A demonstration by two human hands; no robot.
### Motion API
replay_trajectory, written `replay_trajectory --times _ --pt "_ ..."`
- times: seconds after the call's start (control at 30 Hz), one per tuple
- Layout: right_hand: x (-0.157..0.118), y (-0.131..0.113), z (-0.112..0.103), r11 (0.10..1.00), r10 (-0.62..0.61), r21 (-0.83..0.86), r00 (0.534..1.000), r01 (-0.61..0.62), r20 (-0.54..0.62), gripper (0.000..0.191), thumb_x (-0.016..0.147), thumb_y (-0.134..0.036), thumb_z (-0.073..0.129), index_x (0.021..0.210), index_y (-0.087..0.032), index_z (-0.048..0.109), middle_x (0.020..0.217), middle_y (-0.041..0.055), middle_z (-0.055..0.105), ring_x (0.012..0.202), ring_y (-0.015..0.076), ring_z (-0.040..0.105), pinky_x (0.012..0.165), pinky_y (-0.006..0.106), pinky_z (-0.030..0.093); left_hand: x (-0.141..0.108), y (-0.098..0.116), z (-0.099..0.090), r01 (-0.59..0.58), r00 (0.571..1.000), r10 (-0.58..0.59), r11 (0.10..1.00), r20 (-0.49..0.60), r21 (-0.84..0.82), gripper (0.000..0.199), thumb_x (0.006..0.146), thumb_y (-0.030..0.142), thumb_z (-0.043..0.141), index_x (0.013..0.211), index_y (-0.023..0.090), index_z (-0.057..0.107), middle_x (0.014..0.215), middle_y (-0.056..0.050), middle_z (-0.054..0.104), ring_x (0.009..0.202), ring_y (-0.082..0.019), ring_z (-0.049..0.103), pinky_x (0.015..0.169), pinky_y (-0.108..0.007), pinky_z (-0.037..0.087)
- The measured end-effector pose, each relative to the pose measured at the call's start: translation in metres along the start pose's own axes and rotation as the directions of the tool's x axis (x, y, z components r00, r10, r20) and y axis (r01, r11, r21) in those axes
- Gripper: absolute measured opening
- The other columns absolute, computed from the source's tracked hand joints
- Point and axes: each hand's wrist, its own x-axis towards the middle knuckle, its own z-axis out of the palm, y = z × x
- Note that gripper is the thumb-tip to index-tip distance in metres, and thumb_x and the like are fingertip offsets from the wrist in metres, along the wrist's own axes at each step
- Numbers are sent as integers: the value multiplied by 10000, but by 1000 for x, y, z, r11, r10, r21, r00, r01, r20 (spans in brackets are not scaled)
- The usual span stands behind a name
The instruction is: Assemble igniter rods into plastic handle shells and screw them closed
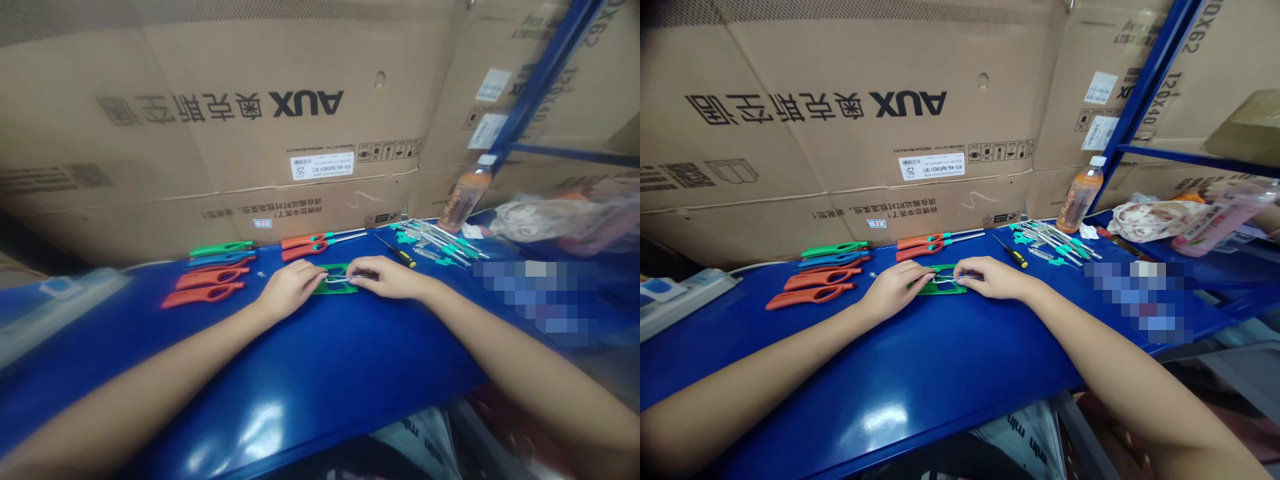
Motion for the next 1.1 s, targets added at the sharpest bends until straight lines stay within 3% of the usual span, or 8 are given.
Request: replay_trajectory --times 0.27,0.47,0.57,0.67,0.73,0.87,1.1 --pt "1 1 5 995 46 96 996 -39 -75 98 956 -270 538 988 -197 595 925 29 640 696 132 542 681 283 471 1 1 3 1 1000 -3 993 -18 -122 256 1006 280 504 1070 167 725 952 -95 738 868 -195 687 802 -332 579" --pt "1 1 1 994 -15 109 1000 17 -20 57 919 -184 563 946 -192 612 979 46 595 804 146 557 714 284 485 3 -1 1 44 999 -41 983 19 -179 259 993 230 506 1124 156 717 985 -102 727 882 -196 690 822 -333 581" --pt "-2 0 -3 997 -12 81 998 6 66 169 901 -158 575 1046 -209 646 1090 60 572 879 151 574 751 291 506 5 -6 -2 34 998 -26 987 53 -159 267 984 225 505 1124 163 723 995 -108 732 904 -211 695 838 -353 585" --pt "-4 1 -5 997 21 69 998 -25 60 295 907 -148 548 1180 -230 619 1136 69 570 893 148 595 774 305 528 8 -11 -8 17 997 -8 992 73 -123 244 964 233 534 1076 170 741 998 -108 749 921 -229 702 860 -377 585" --pt "-4 4 -4 990 88 110 996 -91 35 291 890 -168 576 1177 -209 597 1071 63 601 836 139 615 732 294 542 10 -12 -13 7 995 3 995 96 -103 222 943 219 558 1045 173 750 978 -100 762 914 -231 707 859 -380 585" --pt "-4 8 -4 972 189 136 981 -194 44 167 855 -263 657 987 -165 630 884 39 653 742 134 630 653 263 533 14 -10 -21 13 987 -1 997 161 -77 206 907 178 584 1019 171 757 949 -84 774 879 -227 718 837 -373 587" --pt "-4 6 -9 998 68 11 992 -70 103 195 911 -271 614 1055 -182 711 998 68 684 833 158 633 731 294 518 15 -3 -26 87 962 -69 994 263 -58 180 871 153 626 975 179 770 955 -70 774 838 -218 721 792 -339 583"
